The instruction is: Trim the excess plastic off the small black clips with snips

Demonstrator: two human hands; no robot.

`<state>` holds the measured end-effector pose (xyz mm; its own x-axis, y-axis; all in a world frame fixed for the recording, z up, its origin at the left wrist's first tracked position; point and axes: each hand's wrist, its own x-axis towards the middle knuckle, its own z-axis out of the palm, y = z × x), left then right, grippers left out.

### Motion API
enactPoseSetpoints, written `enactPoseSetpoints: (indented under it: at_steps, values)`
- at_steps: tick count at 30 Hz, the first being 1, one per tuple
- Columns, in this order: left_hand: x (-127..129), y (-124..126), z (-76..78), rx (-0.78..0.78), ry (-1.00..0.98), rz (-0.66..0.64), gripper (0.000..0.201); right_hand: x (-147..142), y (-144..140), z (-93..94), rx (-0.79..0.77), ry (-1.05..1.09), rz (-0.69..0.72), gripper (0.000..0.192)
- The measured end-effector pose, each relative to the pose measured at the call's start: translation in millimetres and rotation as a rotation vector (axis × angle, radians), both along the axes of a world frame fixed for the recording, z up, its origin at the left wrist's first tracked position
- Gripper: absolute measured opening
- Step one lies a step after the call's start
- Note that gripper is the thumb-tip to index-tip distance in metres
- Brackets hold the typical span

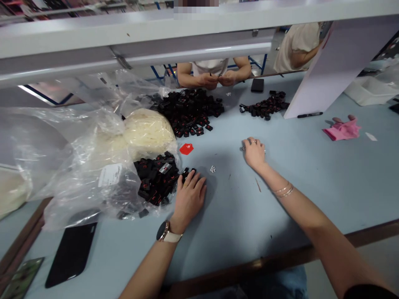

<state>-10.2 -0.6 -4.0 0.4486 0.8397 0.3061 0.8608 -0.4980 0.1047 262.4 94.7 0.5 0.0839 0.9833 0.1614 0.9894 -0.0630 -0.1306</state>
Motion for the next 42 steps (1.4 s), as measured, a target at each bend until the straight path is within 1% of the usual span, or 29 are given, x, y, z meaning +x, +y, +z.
enactPoseSetpoints:
  at_steps: [2, 4, 8, 13, 19, 23, 28, 33, 38, 42]
  values:
    - [-0.7, -0.3, -0.5, 0.007, 0.004, 0.006, 0.027, 16.5, 17.0, -1.6, 0.059, -0.013, -0.012, 0.035]
    - [-1.5, -0.3, -1.7, 0.021, 0.010, 0.003, 0.027, 34.3, 35.1, -3.1, 0.113, -0.015, -0.058, 0.036]
    - [-2.8, -0.1, -4.7, 0.035, 0.007, -0.004, 0.027, 60.6, 66.2, -5.2, 0.171, -0.011, -0.117, 0.042]
    - [-4.5, -0.7, -7.6, 0.042, 0.008, -0.014, 0.027, 71.3, 93.7, -6.7, 0.192, -0.039, -0.145, 0.047]
    - [-7.1, -1.2, -11.0, 0.046, -0.005, 0.012, 0.026, 79.2, 120.9, -8.2, 0.143, -0.043, -0.165, 0.057]
    - [-8.3, -0.7, -12.5, 0.043, -0.029, 0.005, 0.025, 83.8, 131.5, -9.6, 0.088, -0.004, -0.187, 0.054]
    - [-7.5, 0.0, -12.6, 0.047, -0.027, 0.001, 0.025, 81.7, 129.2, -8.8, 0.069, 0.005, -0.201, 0.049]
    - [-4.7, 0.9, -10.3, 0.046, -0.011, -0.007, 0.026, 73.4, 113.3, -6.9, 0.046, 0.024, -0.241, 0.048]
    - [-2.6, 1.7, -8.2, 0.038, -0.011, 0.004, 0.026, 64.7, 80.7, -5.1, 0.061, 0.015, -0.169, 0.047]
    - [-1.3, 1.9, -8.0, 0.027, -0.017, 0.009, 0.028, 51.8, 40.0, -5.7, 0.051, -0.015, -0.076, 0.045]
